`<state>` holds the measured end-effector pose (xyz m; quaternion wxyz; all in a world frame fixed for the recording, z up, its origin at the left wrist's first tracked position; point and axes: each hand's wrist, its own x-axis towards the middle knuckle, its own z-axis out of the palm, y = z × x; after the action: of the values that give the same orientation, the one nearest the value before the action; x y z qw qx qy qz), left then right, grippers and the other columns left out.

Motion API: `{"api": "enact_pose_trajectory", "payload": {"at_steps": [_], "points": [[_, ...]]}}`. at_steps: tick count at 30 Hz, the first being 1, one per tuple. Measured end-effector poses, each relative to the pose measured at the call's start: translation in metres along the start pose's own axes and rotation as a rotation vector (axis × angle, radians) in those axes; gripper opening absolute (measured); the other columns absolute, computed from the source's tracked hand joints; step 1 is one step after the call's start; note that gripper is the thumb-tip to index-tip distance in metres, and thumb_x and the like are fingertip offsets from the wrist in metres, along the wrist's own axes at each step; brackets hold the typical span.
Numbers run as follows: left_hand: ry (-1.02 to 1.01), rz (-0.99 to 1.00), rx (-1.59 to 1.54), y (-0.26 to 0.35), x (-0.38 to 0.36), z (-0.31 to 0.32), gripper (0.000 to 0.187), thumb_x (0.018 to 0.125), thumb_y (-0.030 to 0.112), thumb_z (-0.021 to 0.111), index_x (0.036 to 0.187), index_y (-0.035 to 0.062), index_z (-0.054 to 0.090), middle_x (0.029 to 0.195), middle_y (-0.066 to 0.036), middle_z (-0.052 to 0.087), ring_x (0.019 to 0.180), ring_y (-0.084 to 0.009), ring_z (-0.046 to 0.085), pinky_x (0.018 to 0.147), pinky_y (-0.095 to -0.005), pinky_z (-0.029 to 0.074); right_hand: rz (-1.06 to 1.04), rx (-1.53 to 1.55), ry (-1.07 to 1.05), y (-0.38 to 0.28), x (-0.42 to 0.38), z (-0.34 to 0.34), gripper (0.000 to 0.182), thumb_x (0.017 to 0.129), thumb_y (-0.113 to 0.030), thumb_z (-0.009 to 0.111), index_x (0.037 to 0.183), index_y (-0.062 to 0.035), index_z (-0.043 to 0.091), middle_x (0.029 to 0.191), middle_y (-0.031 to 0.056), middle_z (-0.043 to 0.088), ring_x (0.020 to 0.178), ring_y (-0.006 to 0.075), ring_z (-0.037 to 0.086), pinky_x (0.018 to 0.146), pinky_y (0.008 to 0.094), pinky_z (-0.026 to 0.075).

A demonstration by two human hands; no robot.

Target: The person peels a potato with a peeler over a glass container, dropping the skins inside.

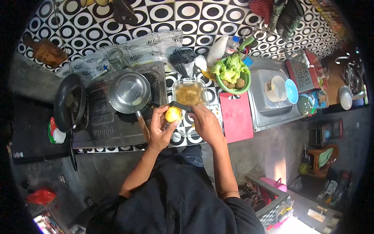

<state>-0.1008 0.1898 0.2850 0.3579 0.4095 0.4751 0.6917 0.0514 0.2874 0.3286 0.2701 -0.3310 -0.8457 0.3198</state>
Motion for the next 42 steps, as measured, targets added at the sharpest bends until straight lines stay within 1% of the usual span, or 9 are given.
{"api": "enact_pose_trajectory", "payload": {"at_steps": [1, 5, 15, 19, 26, 29, 34, 39, 42], "points": [[-0.077, -0.035, -0.007, 0.001, -0.001, -0.003, 0.048, 0.09, -0.002, 0.067, 0.132, -0.0012, 0.042, 0.13, -0.013, 0.051, 0.119, -0.0201, 0.056, 0.101, -0.0338, 0.047, 0.006, 0.002, 0.025, -0.002, -0.001, 0.001, 0.024, 0.087, 0.0, 0.064, 0.111, 0.0023, 0.06, 0.092, 0.0219, 0.06, 0.086, 0.0433, 0.06, 0.071, 0.0481, 0.047], [-0.146, -0.032, -0.004, 0.003, -0.002, 0.004, 0.048, 0.09, -0.002, 0.066, 0.133, -0.001, 0.043, 0.129, -0.014, 0.052, 0.12, -0.0209, 0.056, 0.103, -0.0343, 0.045, 0.035, 0.002, 0.072, -0.003, -0.004, 0.001, 0.024, 0.087, -0.001, 0.064, 0.111, 0.0025, 0.06, 0.093, 0.0221, 0.061, 0.086, 0.0436, 0.06, 0.071, 0.0478, 0.048], [-0.115, -0.088, -0.029, -0.003, 0.006, 0.008, 0.05, 0.092, -0.001, 0.064, 0.136, -0.0009, 0.041, 0.131, -0.016, 0.055, 0.122, -0.0215, 0.056, 0.105, -0.0348, 0.045, 0.107, 0.017, 0.029, 0.013, 0.002, -0.009, 0.02, 0.091, -0.006, 0.063, 0.11, 0.001, 0.059, 0.094, 0.0215, 0.061, 0.088, 0.0437, 0.06, 0.073, 0.0475, 0.047], [-0.05, -0.1, -0.079, -0.015, 0.009, 0.015, 0.048, 0.093, -0.002, 0.063, 0.136, -0.0006, 0.041, 0.137, -0.019, 0.053, 0.124, -0.0226, 0.055, 0.106, -0.0358, 0.044, 0.176, -0.011, -0.082, 0.04, 0.008, -0.017, 0.021, 0.094, -0.012, 0.061, 0.111, 0.0007, 0.06, 0.094, 0.0215, 0.061, 0.089, 0.043, 0.06, 0.074, 0.047, 0.048], [0.048, -0.047, 0.023, -0.016, 0.009, 0.033, 0.048, 0.091, -0.004, 0.064, 0.134, -0.0002, 0.042, 0.137, -0.019, 0.054, 0.123, -0.0223, 0.057, 0.104, -0.0334, 0.046, 0.2, 0.088, -0.192, 0.113, 0.018, -0.007, 0.023, 0.099, -0.017, 0.055, 0.112, 0.0019, 0.059, 0.096, 0.0233, 0.061, 0.091, 0.0427, 0.06, 0.078, 0.0469, 0.048], [0.12, -0.053, 0.032, -0.021, 0.005, 0.037, 0.048, 0.091, -0.004, 0.064, 0.134, -0.0002, 0.043, 0.138, -0.02, 0.054, 0.123, -0.0228, 0.057, 0.103, -0.0342, 0.047, 0.153, 0.077, -0.255, 0.154, 0.025, 0.008, 0.022, 0.097, -0.014, 0.053, 0.11, 0.0018, 0.059, 0.098, 0.0255, 0.061, 0.093, 0.0444, 0.06, 0.08, 0.0485, 0.047], [0.293, -0.09, 0.083, -0.023, -0.008, 0.044, 0.048, 0.091, -0.003, 0.066, 0.134, -0.0011, 0.043, 0.133, -0.018, 0.056, 0.121, -0.0216, 0.057, 0.103, -0.0344, 0.046, 0.095, 0.074, -0.334, 0.185, 0.044, 0.028, 0.021, 0.093, -0.008, 0.055, 0.11, 0.0024, 0.06, 0.1, 0.0264, 0.062, 0.095, 0.0455, 0.06, 0.082, 0.0491, 0.048], [0.42, -0.112, 0.13, -0.033, -0.021, 0.059, 0.048, 0.09, -0.003, 0.067, 0.133, -0.0022, 0.044, 0.132, -0.017, 0.056, 0.121, -0.0212, 0.057, 0.105, -0.0345, 0.045, 0.009, 0.024, -0.44, 0.216, 0.054, 0.043, 0.02, 0.089, -0.005, 0.059, 0.108, 0.0007, 0.06, 0.106, 0.0232, 0.063, 0.1, 0.0427, 0.061, 0.085, 0.0475, 0.049], [0.445, -0.13, 0.146, -0.036, -0.023, 0.068, 0.048, 0.091, -0.003, 0.067, 0.133, -0.0023, 0.045, 0.133, -0.017, 0.056, 0.122, -0.0213, 0.056, 0.105, -0.0346, 0.045, -0.043, 0.083, -0.387, 0.226, 0.057, 0.048, 0.022, 0.088, -0.003, 0.058, 0.109, 0.0019, 0.059, 0.103, 0.0215, 0.062, 0.099, 0.0414, 0.061, 0.084, 0.0465, 0.049]]}}
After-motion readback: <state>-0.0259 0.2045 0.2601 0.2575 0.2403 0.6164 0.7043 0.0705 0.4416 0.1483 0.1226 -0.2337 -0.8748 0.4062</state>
